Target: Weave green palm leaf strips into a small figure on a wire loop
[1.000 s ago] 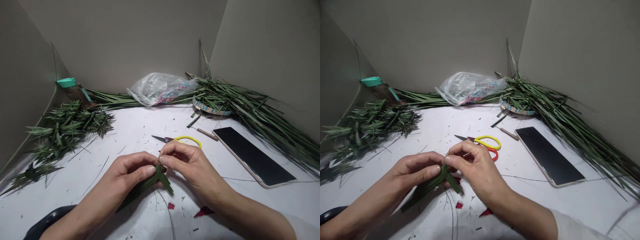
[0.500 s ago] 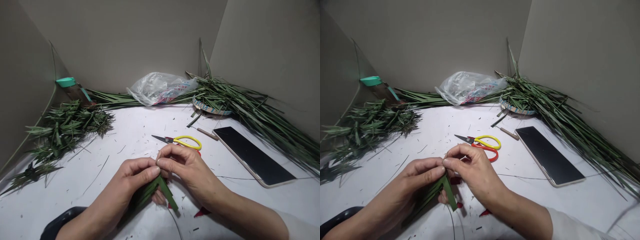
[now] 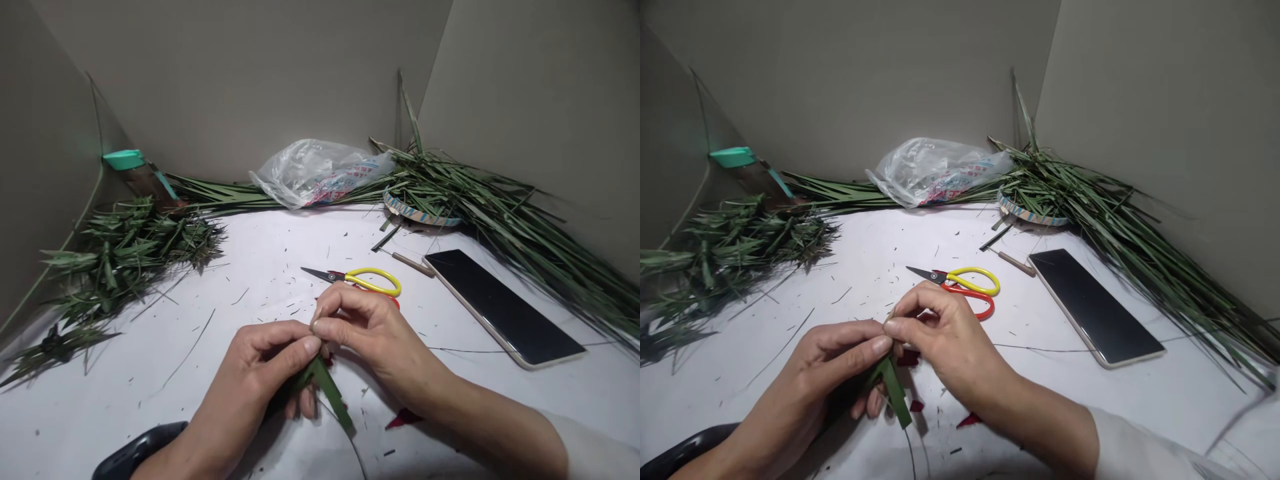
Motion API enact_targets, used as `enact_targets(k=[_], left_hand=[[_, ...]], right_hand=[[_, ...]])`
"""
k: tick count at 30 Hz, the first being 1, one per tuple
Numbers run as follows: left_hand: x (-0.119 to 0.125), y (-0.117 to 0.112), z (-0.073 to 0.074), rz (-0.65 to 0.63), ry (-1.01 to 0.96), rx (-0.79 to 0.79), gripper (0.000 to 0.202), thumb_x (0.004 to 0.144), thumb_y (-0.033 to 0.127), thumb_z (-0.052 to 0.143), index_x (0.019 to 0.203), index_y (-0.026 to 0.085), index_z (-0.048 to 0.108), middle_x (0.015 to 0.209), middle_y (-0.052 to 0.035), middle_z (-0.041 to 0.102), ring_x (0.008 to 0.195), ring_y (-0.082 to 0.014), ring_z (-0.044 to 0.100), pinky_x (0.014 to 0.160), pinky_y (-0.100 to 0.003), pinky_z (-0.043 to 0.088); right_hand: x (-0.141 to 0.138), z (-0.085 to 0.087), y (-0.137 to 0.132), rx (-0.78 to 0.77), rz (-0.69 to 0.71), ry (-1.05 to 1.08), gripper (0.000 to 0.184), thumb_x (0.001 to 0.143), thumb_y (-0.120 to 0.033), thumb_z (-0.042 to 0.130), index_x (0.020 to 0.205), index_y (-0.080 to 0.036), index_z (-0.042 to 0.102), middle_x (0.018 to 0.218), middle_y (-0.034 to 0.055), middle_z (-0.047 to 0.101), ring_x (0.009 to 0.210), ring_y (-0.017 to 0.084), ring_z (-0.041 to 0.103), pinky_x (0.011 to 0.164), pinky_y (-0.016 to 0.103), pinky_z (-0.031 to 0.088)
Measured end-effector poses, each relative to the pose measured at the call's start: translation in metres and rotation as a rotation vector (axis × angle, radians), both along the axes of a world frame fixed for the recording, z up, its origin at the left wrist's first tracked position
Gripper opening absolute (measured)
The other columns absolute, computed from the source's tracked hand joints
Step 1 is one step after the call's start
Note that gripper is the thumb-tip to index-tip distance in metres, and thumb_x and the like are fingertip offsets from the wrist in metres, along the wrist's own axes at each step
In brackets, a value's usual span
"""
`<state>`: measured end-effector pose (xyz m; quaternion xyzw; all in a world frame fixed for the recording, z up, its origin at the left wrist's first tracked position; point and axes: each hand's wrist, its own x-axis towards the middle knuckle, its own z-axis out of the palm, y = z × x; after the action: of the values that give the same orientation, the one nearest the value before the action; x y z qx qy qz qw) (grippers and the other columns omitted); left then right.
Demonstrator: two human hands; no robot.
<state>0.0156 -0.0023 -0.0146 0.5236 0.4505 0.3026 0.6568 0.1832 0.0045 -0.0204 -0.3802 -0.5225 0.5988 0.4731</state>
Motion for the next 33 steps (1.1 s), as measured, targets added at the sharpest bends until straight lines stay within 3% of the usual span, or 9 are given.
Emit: enact_targets(k=[4, 8, 11, 14, 19, 25, 29, 33], left_hand=[[-0.003, 0.002, 0.001, -0.037, -0.103, -0.057, 0.024, 0.088, 0.034, 0.066, 0.079, 0.012, 0.072, 0.050, -0.0019, 0.062, 0.043, -0.0090, 0.052, 0.044, -0.018, 0.036], [-0.002, 0.001, 0.002, -0.036, -0.119, -0.053, 0.025, 0.088, 0.032, 0.064, 0.078, 0.010, 0.073, 0.047, -0.0023, 0.060, 0.041, -0.0091, 0.052, 0.043, -0.018, 0.037], [-0.001, 0.002, 0.000, -0.029, -0.121, -0.072, 0.025, 0.087, 0.031, 0.064, 0.077, 0.010, 0.073, 0.046, -0.0034, 0.061, 0.040, -0.0094, 0.052, 0.042, -0.018, 0.037], [-0.001, 0.004, -0.002, -0.030, -0.130, -0.094, 0.024, 0.086, 0.030, 0.065, 0.076, 0.010, 0.073, 0.045, -0.0027, 0.061, 0.038, -0.0086, 0.050, 0.042, -0.017, 0.037], [-0.002, 0.003, -0.002, -0.024, -0.128, -0.103, 0.024, 0.086, 0.029, 0.065, 0.074, 0.010, 0.073, 0.044, -0.0027, 0.060, 0.038, -0.0075, 0.047, 0.042, -0.017, 0.035], [0.000, 0.006, -0.002, -0.061, -0.091, -0.093, 0.026, 0.088, 0.031, 0.064, 0.079, 0.009, 0.074, 0.046, -0.0023, 0.060, 0.039, -0.0072, 0.047, 0.043, -0.017, 0.033], [0.000, 0.010, -0.001, -0.094, -0.113, -0.088, 0.026, 0.090, 0.030, 0.063, 0.081, 0.008, 0.073, 0.048, -0.0020, 0.060, 0.041, -0.0070, 0.047, 0.045, -0.018, 0.035], [-0.003, 0.010, 0.003, -0.123, -0.152, -0.079, 0.022, 0.089, 0.028, 0.064, 0.094, 0.009, 0.073, 0.054, -0.0008, 0.059, 0.043, -0.0069, 0.046, 0.046, -0.018, 0.035]], right_hand=[[0.004, 0.002, 0.003, -0.037, 0.088, 0.025, 0.012, 0.090, -0.027, 0.060, 0.084, -0.018, 0.064, 0.068, -0.0031, 0.060, 0.064, 0.012, 0.056, 0.063, 0.025, 0.045], [0.005, 0.002, 0.003, -0.031, 0.144, 0.028, 0.010, 0.088, -0.024, 0.065, 0.096, -0.019, 0.067, 0.073, -0.0034, 0.062, 0.067, 0.011, 0.057, 0.064, 0.024, 0.046], [0.004, 0.001, 0.004, -0.017, 0.135, 0.037, 0.003, 0.086, -0.020, 0.065, 0.084, -0.017, 0.067, 0.064, -0.0043, 0.060, 0.062, 0.010, 0.055, 0.061, 0.022, 0.045], [0.004, 0.000, 0.004, -0.015, 0.118, 0.032, 0.009, 0.085, -0.018, 0.063, 0.077, -0.017, 0.064, 0.060, -0.0046, 0.059, 0.059, 0.010, 0.055, 0.060, 0.022, 0.044], [0.005, 0.000, 0.002, 0.004, 0.130, -0.006, 0.004, 0.085, -0.019, 0.064, 0.082, -0.018, 0.065, 0.063, -0.0042, 0.060, 0.061, 0.011, 0.056, 0.060, 0.024, 0.046], [0.005, -0.004, 0.003, 0.080, -0.024, -0.085, 0.012, 0.082, -0.012, 0.062, 0.071, -0.018, 0.060, 0.063, -0.0051, 0.057, 0.061, 0.011, 0.054, 0.059, 0.024, 0.041], [0.007, -0.002, 0.006, 0.076, -0.036, -0.093, 0.010, 0.082, -0.017, 0.064, 0.072, -0.018, 0.062, 0.063, -0.0046, 0.060, 0.061, 0.011, 0.054, 0.059, 0.025, 0.041], [0.009, 0.006, 0.008, 0.100, -0.038, -0.102, 0.012, 0.083, -0.018, 0.063, 0.071, -0.018, 0.063, 0.060, -0.0048, 0.059, 0.059, 0.011, 0.052, 0.058, 0.025, 0.040]])
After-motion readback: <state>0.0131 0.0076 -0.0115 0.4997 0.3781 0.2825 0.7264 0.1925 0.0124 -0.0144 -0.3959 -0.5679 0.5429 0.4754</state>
